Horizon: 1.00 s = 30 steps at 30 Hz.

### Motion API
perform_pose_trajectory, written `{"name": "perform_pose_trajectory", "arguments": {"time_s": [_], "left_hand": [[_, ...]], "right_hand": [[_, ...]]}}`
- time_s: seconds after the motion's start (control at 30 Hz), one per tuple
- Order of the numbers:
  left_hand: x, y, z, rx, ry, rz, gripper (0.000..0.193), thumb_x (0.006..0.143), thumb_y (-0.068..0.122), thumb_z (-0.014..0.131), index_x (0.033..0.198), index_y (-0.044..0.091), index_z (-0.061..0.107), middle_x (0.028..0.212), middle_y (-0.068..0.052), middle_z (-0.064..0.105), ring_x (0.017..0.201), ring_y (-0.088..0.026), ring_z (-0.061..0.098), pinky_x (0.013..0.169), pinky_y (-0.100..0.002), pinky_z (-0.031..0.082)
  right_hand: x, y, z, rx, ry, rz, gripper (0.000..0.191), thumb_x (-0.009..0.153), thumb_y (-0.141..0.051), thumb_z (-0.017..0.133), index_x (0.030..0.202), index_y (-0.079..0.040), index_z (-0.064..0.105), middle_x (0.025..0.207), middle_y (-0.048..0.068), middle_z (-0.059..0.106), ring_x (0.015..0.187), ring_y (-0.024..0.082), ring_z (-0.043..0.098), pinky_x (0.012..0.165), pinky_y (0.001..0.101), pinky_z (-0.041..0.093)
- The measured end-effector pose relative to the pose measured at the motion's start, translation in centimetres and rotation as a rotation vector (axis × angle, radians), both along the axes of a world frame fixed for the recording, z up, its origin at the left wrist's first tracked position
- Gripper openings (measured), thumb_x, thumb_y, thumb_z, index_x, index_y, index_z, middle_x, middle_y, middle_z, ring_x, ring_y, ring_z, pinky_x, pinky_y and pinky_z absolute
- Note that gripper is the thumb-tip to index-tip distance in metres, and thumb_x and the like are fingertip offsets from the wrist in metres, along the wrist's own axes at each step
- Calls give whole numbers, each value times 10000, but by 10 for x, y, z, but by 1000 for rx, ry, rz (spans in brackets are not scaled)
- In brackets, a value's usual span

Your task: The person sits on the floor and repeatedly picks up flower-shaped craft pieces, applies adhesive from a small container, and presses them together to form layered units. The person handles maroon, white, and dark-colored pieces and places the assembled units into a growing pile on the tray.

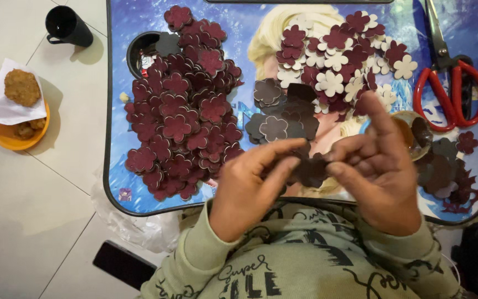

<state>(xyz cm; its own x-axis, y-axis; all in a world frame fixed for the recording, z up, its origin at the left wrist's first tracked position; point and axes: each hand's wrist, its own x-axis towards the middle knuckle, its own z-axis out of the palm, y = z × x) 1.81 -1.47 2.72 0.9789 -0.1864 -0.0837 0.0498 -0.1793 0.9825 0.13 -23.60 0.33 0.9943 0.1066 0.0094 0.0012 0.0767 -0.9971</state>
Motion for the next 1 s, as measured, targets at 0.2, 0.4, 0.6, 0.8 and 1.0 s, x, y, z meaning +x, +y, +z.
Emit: {"name": "perform_pose_trajectory", "arguments": {"time_s": [0.2,0.4,0.6,0.8,1.0], "left_hand": [[5,8,-4,158,-69,108,211,984,105,706,1184,67,762,873,-100,777,684,-109,644,635,-271,537],[-1,1,5,345,-596,112,317,965,86,711,1274,30,668,1269,-168,691,1057,-312,710,926,-362,550],[-2,-14,0,164,36,-106,369,936,128,742,1303,153,720,942,-95,741,768,-236,732,731,-349,582],[1,-15,-11,296,-607,-23,226,944,34,742,1153,111,712,1145,-31,741,1010,-229,714,875,-362,543],[1,-27,-18,479,-786,-131,322,850,52,741,1171,77,722,1104,-22,723,1065,-229,683,919,-386,512]], "right_hand": [[-2,-16,1,-106,-105,-166,923,975,152,694,1728,-55,201,1019,100,667,949,80,646,867,183,539],[-2,-8,5,-200,-87,-143,996,932,151,697,1750,-90,180,984,104,674,856,75,629,782,203,515],[-10,-2,7,-109,21,-125,1009,901,140,688,1732,-104,169,1046,122,675,956,112,646,825,233,536],[-28,-24,0,-411,-259,-276,875,1026,151,667,1704,-75,164,1097,193,697,1005,169,709,898,253,580],[-40,-47,0,-614,-338,-416,734,1092,128,631,1687,-30,231,1104,198,707,953,170,735,812,235,602]]}}
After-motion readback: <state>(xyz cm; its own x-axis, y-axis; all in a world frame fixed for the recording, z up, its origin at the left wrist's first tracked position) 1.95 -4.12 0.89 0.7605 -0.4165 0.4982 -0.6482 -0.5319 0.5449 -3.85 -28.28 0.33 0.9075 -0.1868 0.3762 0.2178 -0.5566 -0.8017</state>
